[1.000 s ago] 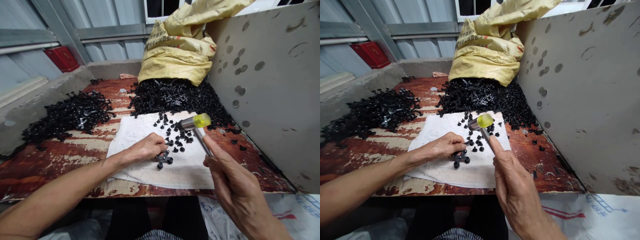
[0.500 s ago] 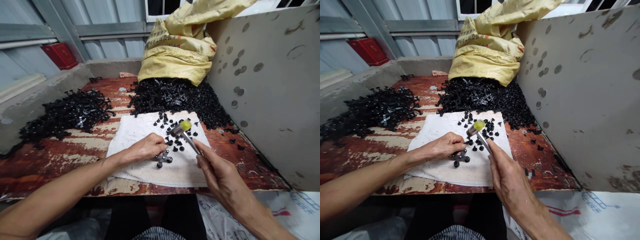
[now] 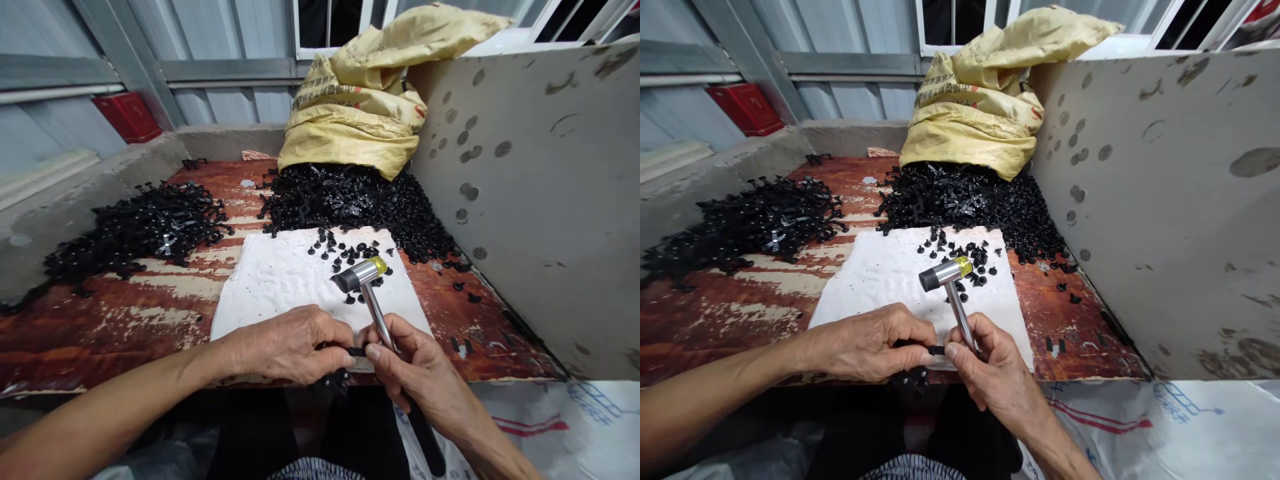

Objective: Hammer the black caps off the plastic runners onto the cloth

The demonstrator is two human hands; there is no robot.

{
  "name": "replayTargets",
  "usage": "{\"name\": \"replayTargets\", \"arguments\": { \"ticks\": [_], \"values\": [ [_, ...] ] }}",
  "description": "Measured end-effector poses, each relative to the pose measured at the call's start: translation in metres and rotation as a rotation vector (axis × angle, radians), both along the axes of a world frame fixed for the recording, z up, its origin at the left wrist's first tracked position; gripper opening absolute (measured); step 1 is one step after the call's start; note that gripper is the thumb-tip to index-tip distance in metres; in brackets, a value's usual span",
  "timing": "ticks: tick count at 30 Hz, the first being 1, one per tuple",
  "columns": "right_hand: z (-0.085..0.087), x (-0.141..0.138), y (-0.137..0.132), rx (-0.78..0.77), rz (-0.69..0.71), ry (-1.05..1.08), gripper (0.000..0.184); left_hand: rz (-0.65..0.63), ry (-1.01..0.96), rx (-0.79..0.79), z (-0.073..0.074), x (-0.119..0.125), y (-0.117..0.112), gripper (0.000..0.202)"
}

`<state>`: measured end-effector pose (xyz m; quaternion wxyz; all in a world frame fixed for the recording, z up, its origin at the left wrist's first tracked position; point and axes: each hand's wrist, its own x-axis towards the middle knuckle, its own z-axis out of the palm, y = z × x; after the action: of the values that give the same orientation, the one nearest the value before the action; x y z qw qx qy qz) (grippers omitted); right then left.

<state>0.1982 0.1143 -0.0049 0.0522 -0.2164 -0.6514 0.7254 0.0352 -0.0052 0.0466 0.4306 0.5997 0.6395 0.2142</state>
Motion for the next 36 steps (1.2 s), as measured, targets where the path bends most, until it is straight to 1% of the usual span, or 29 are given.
{"name": "replayTargets", "arguments": {
  "ticks": [1, 2, 3, 5, 6, 7, 8, 10, 12, 15, 18, 22, 25, 27, 29, 31, 32, 34, 36],
  "values": [
    [0.000, 0.001, -0.002, -0.012, -0.021, 0.004, 0.041, 0.039, 0.002, 0.016, 0.000, 0.000, -0.002, 0.020],
    [-0.001, 0.002, -0.004, -0.021, -0.061, 0.013, 0.042, 0.110, 0.011, 0.047, -0.001, -0.001, -0.003, 0.017],
    [-0.002, 0.003, -0.006, -0.027, -0.116, 0.025, 0.042, 0.211, 0.020, 0.088, -0.003, -0.002, -0.006, 0.016],
    [-0.006, 0.005, -0.007, -0.034, -0.251, 0.058, 0.041, 0.429, 0.019, 0.146, -0.009, -0.006, -0.013, 0.029],
    [-0.007, 0.007, -0.008, -0.033, -0.316, 0.076, 0.040, 0.512, -0.006, 0.143, -0.014, -0.008, -0.017, 0.035],
    [-0.009, 0.008, -0.008, -0.032, -0.369, 0.094, 0.039, 0.561, -0.052, 0.116, -0.018, -0.009, -0.021, 0.038],
    [-0.011, 0.009, -0.008, -0.031, -0.408, 0.110, 0.038, 0.578, -0.108, 0.077, -0.023, -0.010, -0.024, 0.041],
    [-0.013, 0.009, -0.009, -0.029, -0.451, 0.141, 0.036, 0.556, -0.194, 0.016, -0.030, -0.008, -0.029, 0.045],
    [-0.014, 0.008, -0.012, -0.026, -0.446, 0.144, 0.037, 0.527, -0.220, 0.003, -0.033, -0.002, -0.027, 0.044],
    [-0.014, 0.005, -0.018, -0.017, -0.400, 0.101, 0.040, 0.552, -0.259, 0.021, -0.032, 0.008, -0.016, 0.039],
    [-0.014, 0.004, -0.022, 0.016, -0.348, 0.049, 0.044, 0.611, -0.386, 0.013, -0.030, 0.017, -0.006, 0.034],
    [-0.013, 0.009, -0.017, 0.087, -0.248, -0.028, 0.048, 0.693, -0.499, -0.003, -0.028, 0.017, -0.004, 0.031],
    [-0.013, 0.013, -0.009, 0.200, -0.165, -0.088, 0.044, 0.751, -0.532, -0.018, -0.023, 0.009, -0.008, 0.031],
    [-0.013, 0.015, -0.003, 0.337, -0.130, -0.096, 0.038, 0.775, -0.550, -0.062, -0.019, 0.003, -0.009, 0.030],
    [-0.014, 0.016, 0.001, 0.512, -0.128, -0.092, 0.033, 0.789, -0.550, -0.119, -0.015, 0.000, -0.009, 0.028],
    [-0.014, 0.016, 0.003, 0.658, -0.134, -0.116, 0.033, 0.782, -0.519, -0.147, -0.014, -0.002, -0.007, 0.026],
    [-0.014, 0.017, 0.003, 0.704, -0.129, -0.139, 0.035, 0.772, -0.499, -0.146, -0.015, -0.002, -0.007, 0.024],
    [-0.014, 0.019, 0.002, 0.732, -0.101, -0.173, 0.036, 0.740, -0.457, -0.132, -0.018, -0.002, -0.005, 0.022],
    [-0.014, 0.023, -0.001, 0.708, -0.064, -0.165, 0.034, 0.690, -0.416, -0.125, -0.023, -0.004, -0.005, 0.021]
  ]
}}
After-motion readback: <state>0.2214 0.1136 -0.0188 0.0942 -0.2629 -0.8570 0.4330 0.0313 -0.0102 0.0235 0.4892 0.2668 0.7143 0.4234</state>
